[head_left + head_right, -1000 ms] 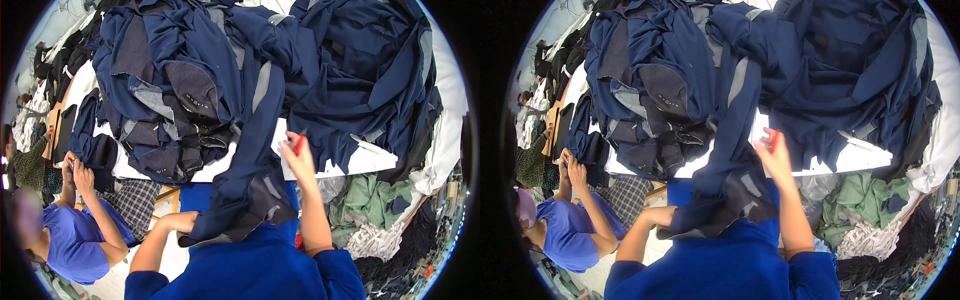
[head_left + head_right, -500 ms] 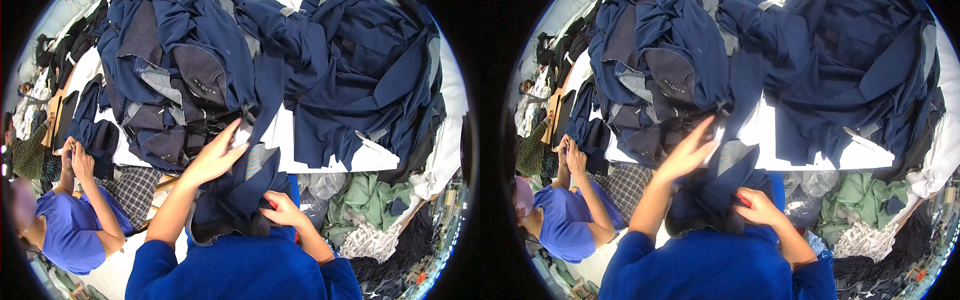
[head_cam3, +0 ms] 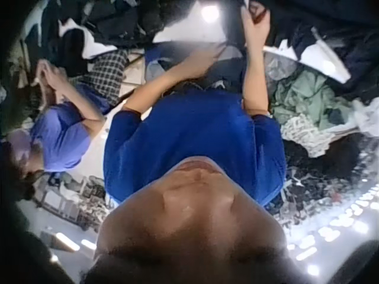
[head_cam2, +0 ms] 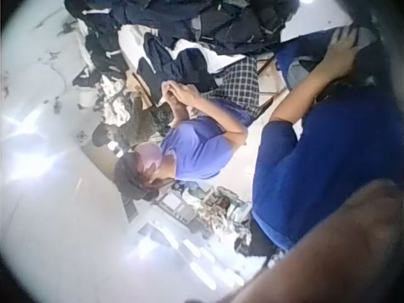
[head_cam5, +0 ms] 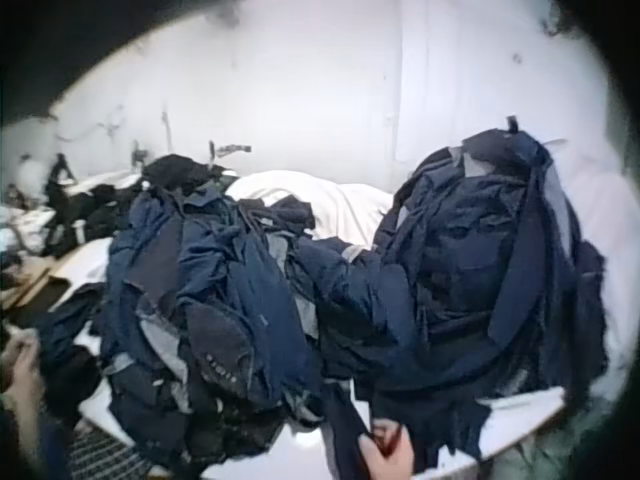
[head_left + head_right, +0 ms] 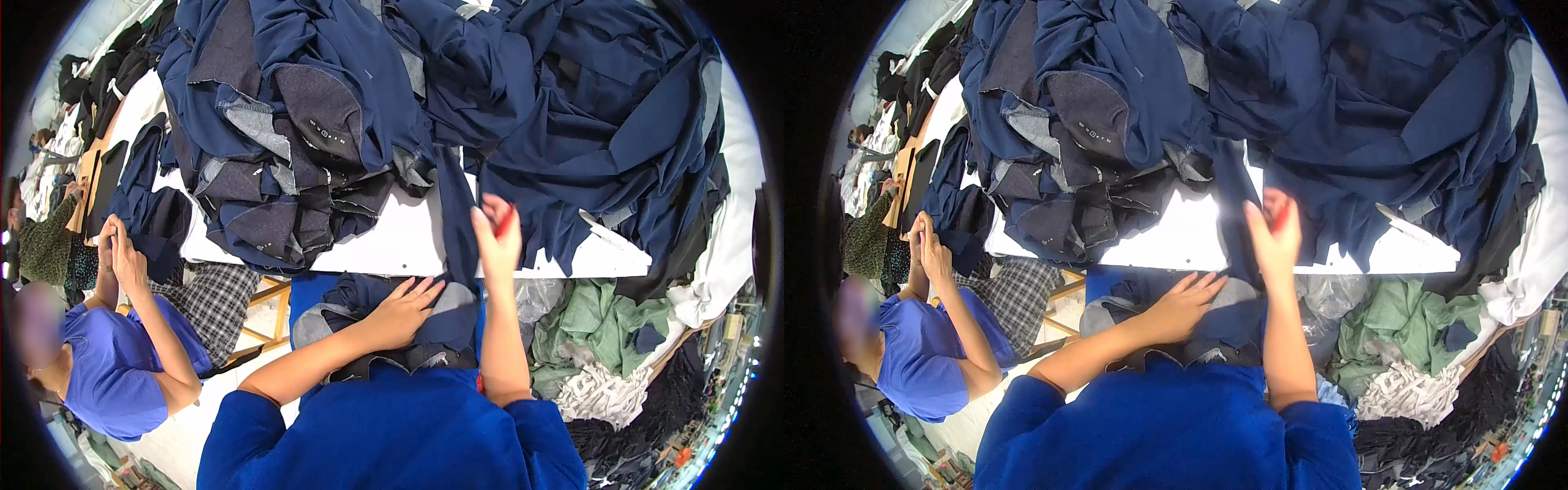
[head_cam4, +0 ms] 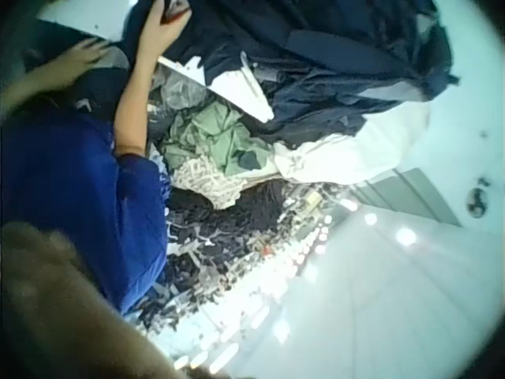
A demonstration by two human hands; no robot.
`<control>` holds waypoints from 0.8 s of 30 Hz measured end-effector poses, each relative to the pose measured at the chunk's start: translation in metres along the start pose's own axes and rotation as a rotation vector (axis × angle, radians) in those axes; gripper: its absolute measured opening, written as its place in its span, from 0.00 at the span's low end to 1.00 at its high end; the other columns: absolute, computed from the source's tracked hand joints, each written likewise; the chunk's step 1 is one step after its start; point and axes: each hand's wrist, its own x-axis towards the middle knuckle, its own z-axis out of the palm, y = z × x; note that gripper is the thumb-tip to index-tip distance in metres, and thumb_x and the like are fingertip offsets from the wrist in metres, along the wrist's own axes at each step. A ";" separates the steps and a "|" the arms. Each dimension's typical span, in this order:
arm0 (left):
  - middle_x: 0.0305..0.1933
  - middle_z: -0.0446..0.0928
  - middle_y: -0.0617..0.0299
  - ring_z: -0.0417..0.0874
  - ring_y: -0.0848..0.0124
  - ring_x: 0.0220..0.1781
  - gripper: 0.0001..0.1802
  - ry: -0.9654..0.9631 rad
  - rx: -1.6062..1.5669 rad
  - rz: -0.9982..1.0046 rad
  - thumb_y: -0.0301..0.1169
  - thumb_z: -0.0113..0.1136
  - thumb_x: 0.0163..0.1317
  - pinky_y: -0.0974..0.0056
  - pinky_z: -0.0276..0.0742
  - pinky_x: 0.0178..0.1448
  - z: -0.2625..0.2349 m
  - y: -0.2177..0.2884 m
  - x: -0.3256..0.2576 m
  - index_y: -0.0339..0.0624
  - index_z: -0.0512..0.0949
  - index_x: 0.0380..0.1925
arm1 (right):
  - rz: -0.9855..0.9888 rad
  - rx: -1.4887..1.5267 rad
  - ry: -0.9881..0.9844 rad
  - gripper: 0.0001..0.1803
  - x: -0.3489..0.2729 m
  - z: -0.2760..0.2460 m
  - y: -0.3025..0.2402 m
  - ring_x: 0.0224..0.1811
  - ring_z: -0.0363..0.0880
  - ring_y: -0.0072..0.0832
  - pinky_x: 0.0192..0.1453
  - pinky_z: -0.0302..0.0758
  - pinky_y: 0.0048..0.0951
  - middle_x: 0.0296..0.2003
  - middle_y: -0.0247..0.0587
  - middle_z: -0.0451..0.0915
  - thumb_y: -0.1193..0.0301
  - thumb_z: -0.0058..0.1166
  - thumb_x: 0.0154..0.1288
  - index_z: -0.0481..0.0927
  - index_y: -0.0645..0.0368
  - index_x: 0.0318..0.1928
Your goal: Trimming excess threads from fabric pieces using a small snip tool in a garment factory.
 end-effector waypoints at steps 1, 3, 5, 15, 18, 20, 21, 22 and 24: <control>0.63 0.62 0.47 0.59 0.53 0.68 0.15 -0.007 -0.055 0.032 0.27 0.52 0.50 0.46 0.50 0.69 0.001 0.001 -0.002 0.32 0.78 0.38 | -0.067 -0.067 -0.005 0.24 0.011 0.013 0.015 0.44 0.72 0.24 0.53 0.67 0.24 0.42 0.39 0.74 0.67 0.62 0.56 0.70 0.67 0.49; 0.59 0.68 0.50 0.61 0.54 0.67 0.13 -0.002 -0.035 0.051 0.27 0.53 0.50 0.42 0.49 0.69 -0.013 -0.003 0.002 0.36 0.79 0.37 | -0.013 -0.559 -0.097 0.30 0.025 0.029 0.022 0.43 0.75 0.31 0.46 0.71 0.28 0.41 0.49 0.75 0.62 0.66 0.50 0.69 0.69 0.48; 0.58 0.68 0.51 0.65 0.53 0.64 0.13 -0.037 -0.089 0.035 0.28 0.54 0.53 0.42 0.52 0.68 -0.019 -0.010 0.005 0.43 0.79 0.40 | -0.014 -0.465 -0.113 0.24 0.021 0.035 0.049 0.37 0.79 0.45 0.39 0.72 0.37 0.33 0.52 0.78 0.61 0.64 0.50 0.70 0.65 0.39; 0.63 0.61 0.52 0.63 0.65 0.64 0.30 0.301 -1.293 -0.416 0.37 0.46 0.68 0.65 0.59 0.65 -0.037 -0.032 0.041 0.41 0.51 0.66 | 0.660 0.669 0.002 0.06 -0.031 -0.009 -0.030 0.37 0.71 0.17 0.44 0.67 0.18 0.32 0.27 0.71 0.76 0.51 0.61 0.68 0.51 0.32; 0.62 0.62 0.58 0.62 0.72 0.63 0.31 0.145 -1.550 -0.151 0.37 0.47 0.68 0.67 0.57 0.64 -0.032 -0.018 0.055 0.37 0.51 0.66 | 0.456 0.770 -0.120 0.08 -0.040 -0.015 -0.048 0.38 0.71 0.18 0.45 0.68 0.19 0.33 0.28 0.72 0.77 0.50 0.62 0.65 0.50 0.30; 0.54 0.71 0.62 0.70 0.75 0.55 0.23 0.174 -1.644 -0.226 0.34 0.49 0.67 0.68 0.64 0.60 -0.039 -0.009 0.060 0.35 0.63 0.59 | 0.362 0.763 -0.161 0.11 -0.042 -0.019 -0.054 0.36 0.69 0.16 0.42 0.65 0.17 0.32 0.27 0.70 0.78 0.49 0.62 0.62 0.50 0.28; 0.51 0.74 0.63 0.72 0.75 0.52 0.20 0.232 -1.666 -0.260 0.32 0.50 0.66 0.69 0.66 0.58 -0.042 -0.008 0.062 0.35 0.66 0.56 | 0.299 0.612 -0.106 0.12 -0.043 -0.022 -0.054 0.34 0.65 0.14 0.41 0.63 0.17 0.30 0.25 0.66 0.78 0.49 0.61 0.61 0.50 0.29; 0.46 0.76 0.64 0.76 0.77 0.46 0.16 0.361 -1.658 -0.274 0.29 0.53 0.64 0.70 0.71 0.52 -0.042 -0.008 0.067 0.34 0.70 0.50 | 0.235 0.460 -0.053 0.12 -0.044 -0.024 -0.056 0.32 0.62 0.13 0.40 0.61 0.16 0.28 0.24 0.63 0.79 0.49 0.61 0.61 0.50 0.29; 0.42 0.77 0.64 0.76 0.79 0.42 0.13 0.463 -1.663 -0.313 0.26 0.55 0.62 0.72 0.72 0.49 -0.050 -0.011 0.059 0.34 0.72 0.46 | 0.085 0.358 0.111 0.13 -0.045 -0.017 -0.062 0.30 0.58 0.12 0.37 0.58 0.15 0.26 0.22 0.59 0.79 0.48 0.62 0.60 0.50 0.28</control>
